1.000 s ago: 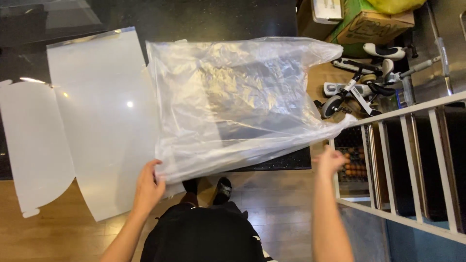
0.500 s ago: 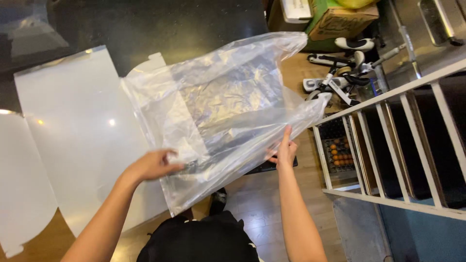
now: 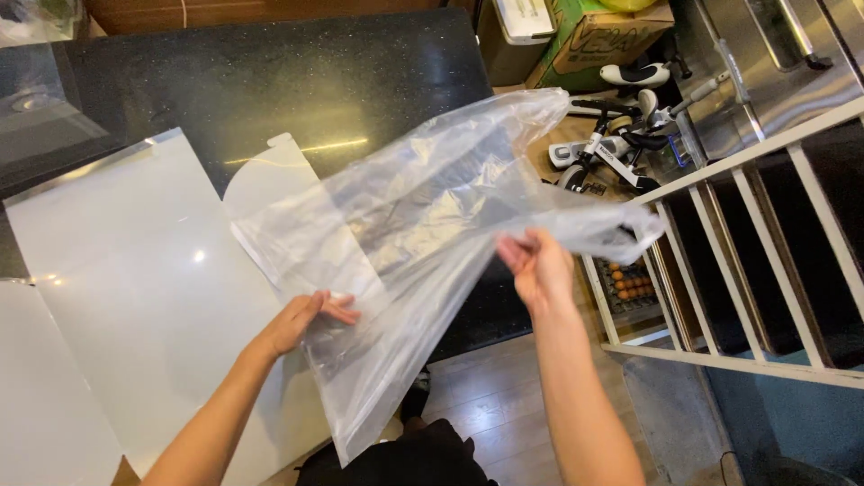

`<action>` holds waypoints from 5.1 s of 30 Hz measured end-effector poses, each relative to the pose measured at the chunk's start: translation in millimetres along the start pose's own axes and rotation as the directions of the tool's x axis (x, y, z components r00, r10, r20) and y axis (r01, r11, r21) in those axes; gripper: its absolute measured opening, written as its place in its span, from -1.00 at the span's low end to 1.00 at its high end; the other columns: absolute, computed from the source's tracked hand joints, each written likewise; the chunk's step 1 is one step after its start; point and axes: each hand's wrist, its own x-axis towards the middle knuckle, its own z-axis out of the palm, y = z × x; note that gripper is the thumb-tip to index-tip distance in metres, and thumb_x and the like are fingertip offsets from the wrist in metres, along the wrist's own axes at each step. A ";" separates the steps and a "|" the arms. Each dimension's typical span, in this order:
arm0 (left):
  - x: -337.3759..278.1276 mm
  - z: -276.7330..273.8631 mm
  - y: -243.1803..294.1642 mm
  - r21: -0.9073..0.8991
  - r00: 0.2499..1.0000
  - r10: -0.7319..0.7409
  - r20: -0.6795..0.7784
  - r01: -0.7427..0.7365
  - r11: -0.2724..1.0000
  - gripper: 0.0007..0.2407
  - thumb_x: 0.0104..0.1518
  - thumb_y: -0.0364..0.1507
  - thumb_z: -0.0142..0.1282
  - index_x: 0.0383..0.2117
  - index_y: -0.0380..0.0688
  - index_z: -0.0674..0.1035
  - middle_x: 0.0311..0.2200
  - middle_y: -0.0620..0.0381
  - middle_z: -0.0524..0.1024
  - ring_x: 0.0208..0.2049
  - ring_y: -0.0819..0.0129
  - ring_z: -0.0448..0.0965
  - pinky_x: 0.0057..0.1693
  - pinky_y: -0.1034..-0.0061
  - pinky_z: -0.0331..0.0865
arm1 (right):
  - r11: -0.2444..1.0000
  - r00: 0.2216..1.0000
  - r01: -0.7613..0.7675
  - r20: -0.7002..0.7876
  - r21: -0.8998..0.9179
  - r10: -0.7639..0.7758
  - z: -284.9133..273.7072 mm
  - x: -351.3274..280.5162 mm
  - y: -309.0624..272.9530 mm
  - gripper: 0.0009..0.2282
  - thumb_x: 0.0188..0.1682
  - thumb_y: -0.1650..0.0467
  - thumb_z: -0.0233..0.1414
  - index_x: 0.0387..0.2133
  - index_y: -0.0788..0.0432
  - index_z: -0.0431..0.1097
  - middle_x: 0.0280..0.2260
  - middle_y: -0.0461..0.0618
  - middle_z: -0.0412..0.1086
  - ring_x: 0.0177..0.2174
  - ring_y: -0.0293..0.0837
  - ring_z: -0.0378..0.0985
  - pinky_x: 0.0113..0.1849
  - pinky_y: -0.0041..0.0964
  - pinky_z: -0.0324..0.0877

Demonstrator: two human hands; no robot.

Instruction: Removing plastic sheets from a bag and flattening/stacking them on a counter.

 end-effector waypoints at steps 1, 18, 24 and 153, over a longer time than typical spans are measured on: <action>-6.4 0.6 -7.7 -0.038 0.996 0.085 -0.004 -0.085 0.996 -0.28 0.34 0.05 -0.48 -0.25 -0.29 0.77 -0.02 -0.11 0.70 0.32 0.16 0.39 0.44 0.26 0.04 | 0.999 0.999 0.031 0.021 0.013 -0.032 25.4 0.2 -5.8 -0.82 -0.01 0.49 0.01 -0.23 0.44 0.27 -0.30 0.31 0.45 -0.32 0.18 0.64 -0.27 0.00 0.63; -28.0 67.8 39.2 -0.094 0.509 -0.312 -0.802 0.408 0.908 -0.63 0.20 -0.16 0.08 -0.13 -0.26 0.61 -0.32 -0.17 0.69 -0.27 0.04 0.71 -0.07 0.28 0.52 | 0.889 0.993 0.116 0.060 -0.444 -0.100 216.7 133.9 100.7 -0.61 -0.03 0.31 0.17 -0.14 0.34 0.17 -0.22 0.30 0.39 -0.32 0.20 0.60 -0.34 0.12 0.61; -40.6 52.5 15.9 -0.034 0.506 -0.219 -0.834 0.349 0.937 -0.69 0.26 -0.20 0.00 -0.30 -0.24 0.59 -0.43 -0.03 0.72 -0.34 0.17 0.75 -0.15 0.32 0.56 | -0.481 0.318 0.832 0.948 -0.276 0.006 159.1 43.4 144.9 -0.32 -0.06 0.03 0.06 0.26 0.19 0.21 0.32 0.36 0.04 0.31 0.39 -0.10 0.23 0.38 -0.17; 156.3 181.2 1.4 0.347 0.830 -0.025 -0.557 0.260 0.901 -0.53 0.14 -0.02 0.08 -0.13 -0.22 0.48 -0.30 -0.33 0.62 -0.21 -0.24 0.65 -0.05 0.06 0.50 | 0.168 0.953 0.216 0.170 -0.962 -0.250 -119.8 110.4 23.7 -0.48 -0.17 0.00 0.25 -0.30 0.26 0.65 -0.36 0.14 0.60 -0.34 0.04 0.65 -0.23 -0.09 0.49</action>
